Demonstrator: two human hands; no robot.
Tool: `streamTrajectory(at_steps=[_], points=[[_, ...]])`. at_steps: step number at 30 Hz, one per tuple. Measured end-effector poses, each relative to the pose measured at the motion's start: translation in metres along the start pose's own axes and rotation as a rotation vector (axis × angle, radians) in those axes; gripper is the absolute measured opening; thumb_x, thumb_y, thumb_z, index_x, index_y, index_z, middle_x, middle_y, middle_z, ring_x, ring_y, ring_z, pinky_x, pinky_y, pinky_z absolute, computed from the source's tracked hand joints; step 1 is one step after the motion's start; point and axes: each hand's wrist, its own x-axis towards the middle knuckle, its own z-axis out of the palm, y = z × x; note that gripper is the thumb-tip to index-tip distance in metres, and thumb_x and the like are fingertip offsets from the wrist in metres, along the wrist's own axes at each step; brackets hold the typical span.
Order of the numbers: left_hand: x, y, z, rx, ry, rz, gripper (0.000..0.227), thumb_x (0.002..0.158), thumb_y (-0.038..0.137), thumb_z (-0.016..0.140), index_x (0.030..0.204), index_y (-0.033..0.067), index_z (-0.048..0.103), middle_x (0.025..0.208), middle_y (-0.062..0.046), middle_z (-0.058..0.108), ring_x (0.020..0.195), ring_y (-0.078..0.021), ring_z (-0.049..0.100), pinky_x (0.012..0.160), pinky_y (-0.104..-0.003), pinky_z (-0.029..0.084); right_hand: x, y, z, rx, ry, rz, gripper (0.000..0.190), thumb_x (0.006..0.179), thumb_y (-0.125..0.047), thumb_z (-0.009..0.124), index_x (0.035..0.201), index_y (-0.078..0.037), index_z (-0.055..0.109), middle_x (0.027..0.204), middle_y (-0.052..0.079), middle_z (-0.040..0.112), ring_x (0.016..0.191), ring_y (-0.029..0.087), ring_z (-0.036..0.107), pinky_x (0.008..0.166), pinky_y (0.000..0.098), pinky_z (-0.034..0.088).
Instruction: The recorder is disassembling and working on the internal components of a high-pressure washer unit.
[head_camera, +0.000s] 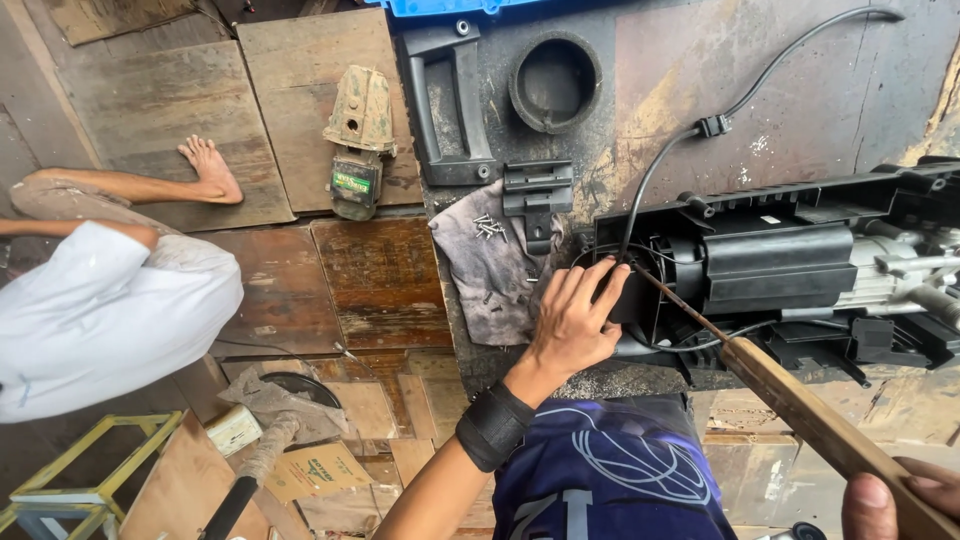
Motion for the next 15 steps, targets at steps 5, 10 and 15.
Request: streamTrajectory(at_steps=[5,10,15], points=[[0.000,0.002,-0.001,0.013,0.010,-0.010,0.076,0.064,0.005,0.076,0.138,-0.0008,0.059,0.134,-0.017,0.060,0.104,-0.0282,0.060,0.091,-0.041,0.048,0.002,-0.144,-0.018,-0.017,0.008,-0.033,0.045,0.112,-0.041,0.062,0.112,0.003,0.060,0.104,0.015,0.065,0.100,0.021,0.068,0.105,0.0294,0.053],[0.001,0.002,-0.003,0.020,0.018,-0.013,0.076,0.064,0.005,0.076,0.137,-0.0010,0.059,0.134,-0.017,0.061,0.104,-0.0281,0.060,0.092,-0.041,0.048,0.009,-0.185,-0.021,0.027,0.036,-0.085,0.038,0.112,-0.035,0.061,0.111,0.002,0.055,0.108,0.016,0.064,0.102,0.019,0.067,0.105,0.0277,0.053],[0.007,0.006,-0.008,0.015,0.012,-0.030,0.077,0.063,0.007,0.077,0.138,-0.0016,0.058,0.134,-0.017,0.060,0.106,-0.0285,0.059,0.093,-0.041,0.048,0.023,-0.242,-0.024,0.029,0.070,-0.108,0.033,0.114,-0.028,0.063,0.105,0.002,0.052,0.108,0.017,0.064,0.102,0.023,0.068,0.099,0.0284,0.056]])
